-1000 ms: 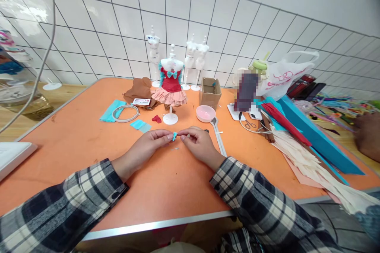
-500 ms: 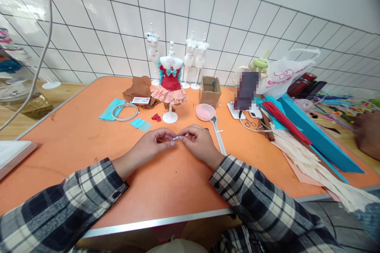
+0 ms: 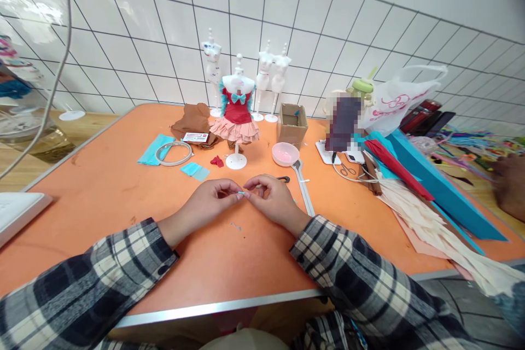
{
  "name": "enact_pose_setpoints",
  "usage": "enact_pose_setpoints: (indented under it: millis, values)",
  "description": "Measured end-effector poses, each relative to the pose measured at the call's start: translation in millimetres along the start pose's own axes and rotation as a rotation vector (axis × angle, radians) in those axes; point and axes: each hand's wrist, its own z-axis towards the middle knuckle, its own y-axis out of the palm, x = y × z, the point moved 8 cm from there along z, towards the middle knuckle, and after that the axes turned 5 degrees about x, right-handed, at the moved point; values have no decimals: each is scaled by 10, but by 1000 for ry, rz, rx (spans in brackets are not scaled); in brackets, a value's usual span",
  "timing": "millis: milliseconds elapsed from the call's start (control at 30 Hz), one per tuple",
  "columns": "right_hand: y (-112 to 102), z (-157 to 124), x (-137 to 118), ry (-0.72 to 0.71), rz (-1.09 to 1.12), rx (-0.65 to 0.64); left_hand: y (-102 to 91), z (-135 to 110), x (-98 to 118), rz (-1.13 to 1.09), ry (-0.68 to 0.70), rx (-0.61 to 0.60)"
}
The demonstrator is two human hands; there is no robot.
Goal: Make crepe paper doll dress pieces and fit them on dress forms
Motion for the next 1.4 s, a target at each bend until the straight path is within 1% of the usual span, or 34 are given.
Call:
enact_pose_setpoints:
  millis: [67,133,233,300,367,467,600,733,900,1067,1167,1267,1400]
  values:
    - [-5,2,-28,-47,-72,-3,5,-5,10,48,25,2]
    - [-1,5,-30,-60,-97,-14,-10,-11,24,96,64,26]
    - [11,13,7,-18,-64,-26,-35,-21,60,173,133,63]
    - [17,16,41,31,-23,-25,-54,-22,78,198,152,89]
    - [18,15,66,76,32,-13,-72,-15,66,178,119,110]
    - [20,7,84,124,127,7,-59,-6,20,120,38,94]
    - [29,-3,102,153,161,7,-46,-7,16,83,24,80]
    - [39,-7,83,121,136,-12,-45,-10,34,72,36,62]
    - [-8,-14,22,58,115,30,-40,-17,65,87,49,42]
    - [-28,-14,-13,-2,-11,30,-24,-23,68,118,58,23]
    - [-34,-11,-33,-17,-47,29,-7,-25,54,122,72,5]
    - [-13,-12,-9,44,-17,6,6,-28,54,144,110,-5]
    - [42,-15,62,152,77,-42,6,-39,84,187,168,2]
